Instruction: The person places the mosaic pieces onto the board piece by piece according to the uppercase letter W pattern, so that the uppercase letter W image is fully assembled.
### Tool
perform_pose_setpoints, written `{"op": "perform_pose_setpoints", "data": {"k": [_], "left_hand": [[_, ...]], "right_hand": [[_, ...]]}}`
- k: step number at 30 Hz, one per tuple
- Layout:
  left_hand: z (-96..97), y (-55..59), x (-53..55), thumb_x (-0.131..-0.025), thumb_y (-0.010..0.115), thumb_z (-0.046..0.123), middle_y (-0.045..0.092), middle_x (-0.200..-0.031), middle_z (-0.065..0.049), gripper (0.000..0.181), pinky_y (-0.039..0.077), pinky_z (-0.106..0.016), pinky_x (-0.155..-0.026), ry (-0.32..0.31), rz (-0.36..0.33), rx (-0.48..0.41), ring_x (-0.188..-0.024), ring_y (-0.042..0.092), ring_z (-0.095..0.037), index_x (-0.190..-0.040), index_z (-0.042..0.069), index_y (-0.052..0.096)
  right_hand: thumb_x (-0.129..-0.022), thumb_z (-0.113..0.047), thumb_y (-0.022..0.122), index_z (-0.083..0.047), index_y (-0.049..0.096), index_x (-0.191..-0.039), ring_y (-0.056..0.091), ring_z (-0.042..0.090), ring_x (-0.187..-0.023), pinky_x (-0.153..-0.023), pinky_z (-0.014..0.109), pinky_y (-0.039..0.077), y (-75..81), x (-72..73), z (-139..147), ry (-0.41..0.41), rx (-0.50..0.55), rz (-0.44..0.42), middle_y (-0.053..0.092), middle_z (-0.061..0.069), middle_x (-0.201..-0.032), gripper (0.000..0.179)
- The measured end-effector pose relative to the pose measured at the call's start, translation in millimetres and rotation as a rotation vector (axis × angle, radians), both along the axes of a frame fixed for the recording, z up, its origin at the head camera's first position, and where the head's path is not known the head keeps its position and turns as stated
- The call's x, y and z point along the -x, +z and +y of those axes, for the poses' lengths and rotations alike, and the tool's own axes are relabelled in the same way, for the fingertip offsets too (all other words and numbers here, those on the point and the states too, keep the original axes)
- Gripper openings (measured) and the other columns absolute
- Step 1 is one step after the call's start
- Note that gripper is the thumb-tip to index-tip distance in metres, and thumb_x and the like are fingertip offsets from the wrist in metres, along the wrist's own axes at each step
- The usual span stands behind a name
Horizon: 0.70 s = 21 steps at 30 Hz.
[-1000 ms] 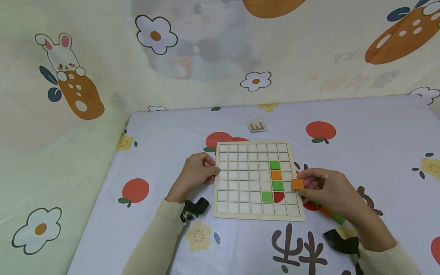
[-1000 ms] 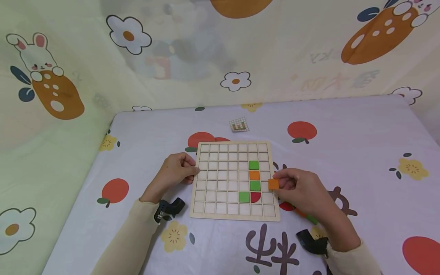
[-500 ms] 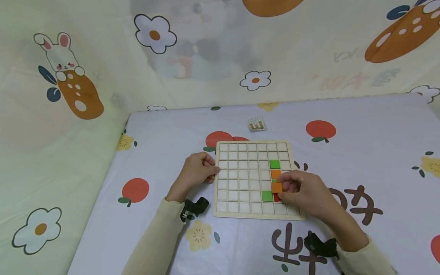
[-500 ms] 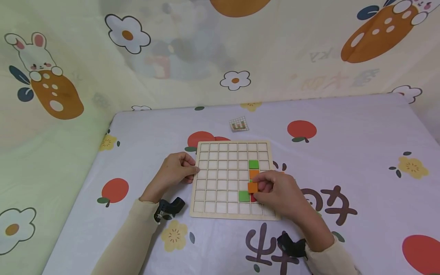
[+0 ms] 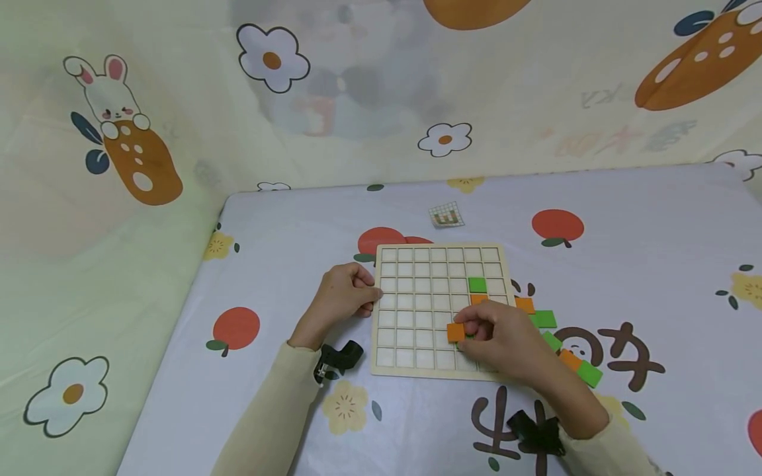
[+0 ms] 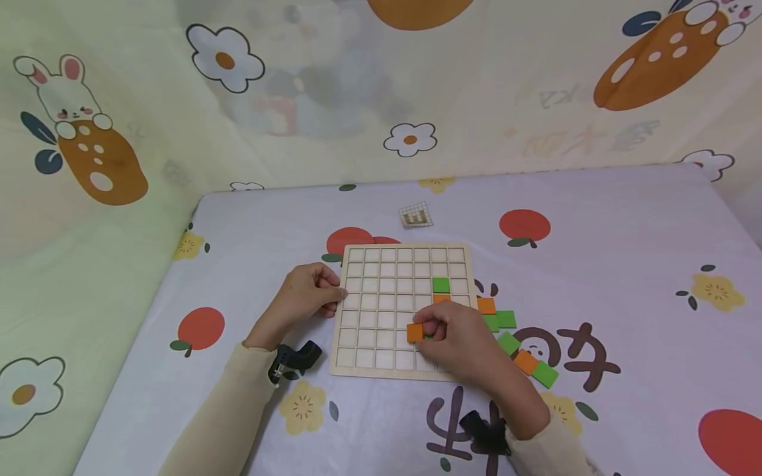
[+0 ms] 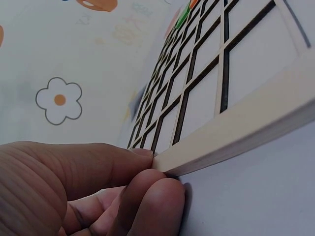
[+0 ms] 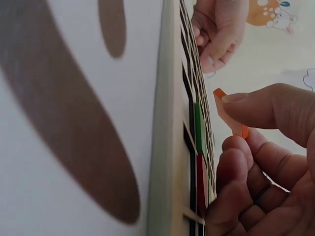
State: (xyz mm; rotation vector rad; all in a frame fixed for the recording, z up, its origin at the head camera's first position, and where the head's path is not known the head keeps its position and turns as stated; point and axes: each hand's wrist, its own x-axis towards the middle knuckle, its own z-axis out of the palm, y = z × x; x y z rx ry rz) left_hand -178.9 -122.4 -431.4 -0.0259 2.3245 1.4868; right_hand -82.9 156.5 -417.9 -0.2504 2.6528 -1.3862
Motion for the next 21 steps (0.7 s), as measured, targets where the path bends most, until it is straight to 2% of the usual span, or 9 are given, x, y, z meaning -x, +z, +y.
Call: {"op": "perform_pose_setpoints", "data": {"k": [7, 21], "left_hand": [[0.0, -1.1, 0.3, -0.090, 0.079, 0.005, 0.068, -0.078, -0.010, 0.018, 0.062, -0.028, -0.057, 0.000, 0.001, 0.001, -0.057, 0.067, -0.015, -0.098, 0.001, 0.064], [0.1, 2.0, -1.1, -0.090, 0.079, 0.006, 0.067, -0.077, -0.010, 0.017, 0.061, -0.027, -0.057, 0.000, -0.001, 0.013, -0.057, 0.066, -0.015, -0.097, 0.001, 0.064]], "right_hand": [[-0.080, -0.005, 0.085, -0.009, 0.077, -0.103, 0.051, 0.016, -0.070, -0.056, 0.023, 0.043, 0.2, -0.5, -10, 0.005, -0.057, -0.007, 0.060, 0.000, -0.083, 0.025], [-0.080, -0.004, 0.082, -0.010, 0.078, -0.101, 0.050, 0.015, -0.072, -0.058, 0.024, 0.042, -0.1, -2.6, -22, 0.011, -0.138, 0.005, 0.058, -0.001, -0.083, 0.022]]}}
